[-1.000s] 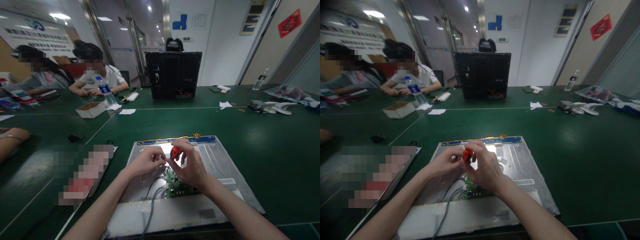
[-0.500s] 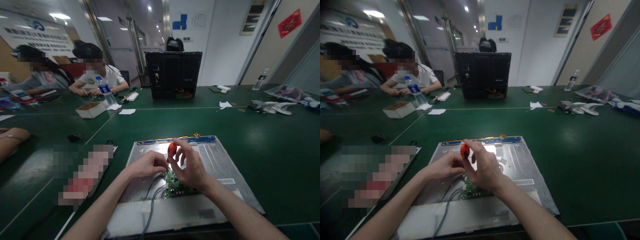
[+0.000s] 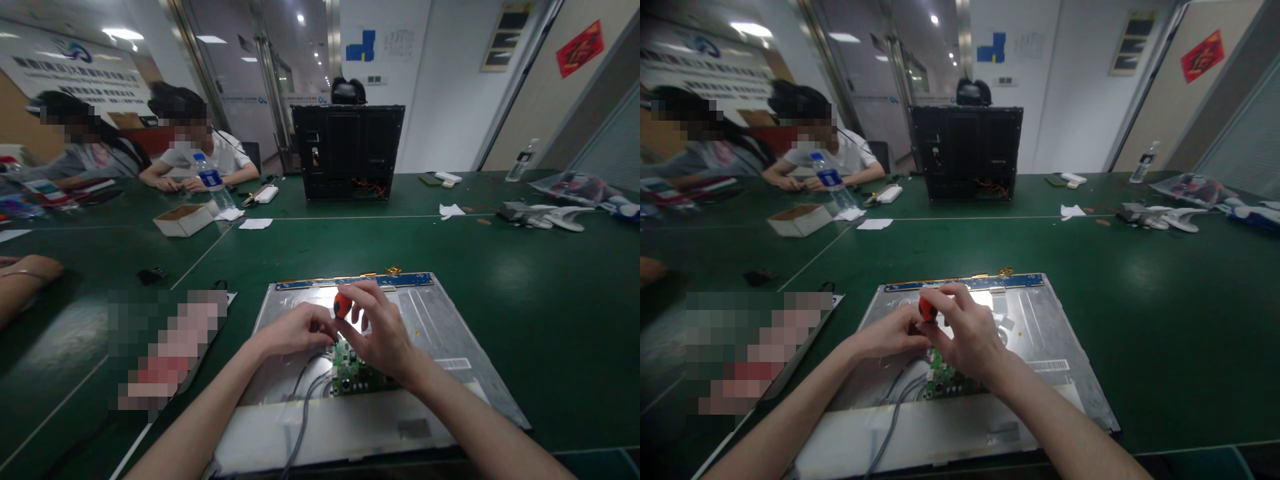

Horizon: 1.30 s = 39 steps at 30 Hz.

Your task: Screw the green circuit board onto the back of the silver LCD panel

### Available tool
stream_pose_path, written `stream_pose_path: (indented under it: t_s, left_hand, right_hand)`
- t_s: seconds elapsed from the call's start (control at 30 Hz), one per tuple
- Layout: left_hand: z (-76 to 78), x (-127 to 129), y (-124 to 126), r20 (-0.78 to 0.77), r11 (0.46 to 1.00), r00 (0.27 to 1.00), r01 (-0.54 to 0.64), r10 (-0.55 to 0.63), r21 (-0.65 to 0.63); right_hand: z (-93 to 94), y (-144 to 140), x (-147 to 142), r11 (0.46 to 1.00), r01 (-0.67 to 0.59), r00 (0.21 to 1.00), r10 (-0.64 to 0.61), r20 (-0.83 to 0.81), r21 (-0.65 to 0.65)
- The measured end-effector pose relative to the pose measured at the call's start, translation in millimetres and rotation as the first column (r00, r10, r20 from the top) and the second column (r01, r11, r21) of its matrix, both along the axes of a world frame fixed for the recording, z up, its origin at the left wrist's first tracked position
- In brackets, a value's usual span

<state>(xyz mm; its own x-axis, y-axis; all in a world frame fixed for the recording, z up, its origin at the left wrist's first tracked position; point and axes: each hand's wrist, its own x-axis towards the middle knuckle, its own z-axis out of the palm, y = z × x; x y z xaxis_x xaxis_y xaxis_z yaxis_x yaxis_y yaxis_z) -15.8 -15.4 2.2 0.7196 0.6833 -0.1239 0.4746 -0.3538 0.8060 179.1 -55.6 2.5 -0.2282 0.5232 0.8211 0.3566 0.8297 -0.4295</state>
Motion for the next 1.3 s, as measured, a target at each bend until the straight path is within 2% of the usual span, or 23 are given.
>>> stream_pose_path:
  t_s: [0.13,0.4,0.6,0.9,1.07,1.3]
  left_hand:
    - [-1.5,-0.3,0.7,0.018,1.0,1.0,-0.001,0.001,0.005]
    - [-2.8,-0.7,1.9,-0.026,1.0,1.0,-0.011,0.012,0.008]
    - [-5.7,-2.7,4.3,-0.007,1.0,1.0,0.022,-0.022,-0.007]
    - [-3.5,-1.5,3.0,-0.015,0.999,1.0,-0.022,0.022,-0.033]
    - [-3.3,-1.4,2.9,-0.037,1.0,0.999,-0.006,0.005,-0.014]
    - [-5.0,-1.9,2.2,-0.018,0.999,1.0,-0.013,0.012,-0.038]
  right_hand:
    - [2.4,-1.6,0.0,1.0,0.02,0.999,-0.02,0.031,0.0]
    - [1.7,-2.2,0.3,1.0,-0.015,0.998,0.017,0.058,-0.027]
    - [-0.9,0.2,0.2,0.999,-0.04,0.999,0.04,0.008,-0.032]
    - [0.0,-0.3,-0.6,1.0,0.006,0.999,-0.006,0.04,-0.009]
    - [-4.4,-1.3,-0.7,0.999,-0.013,1.0,0.014,0.026,-0.04]
    - [-0.8,0.4,0.4,0.999,-0.028,1.0,0.028,0.004,-0.022]
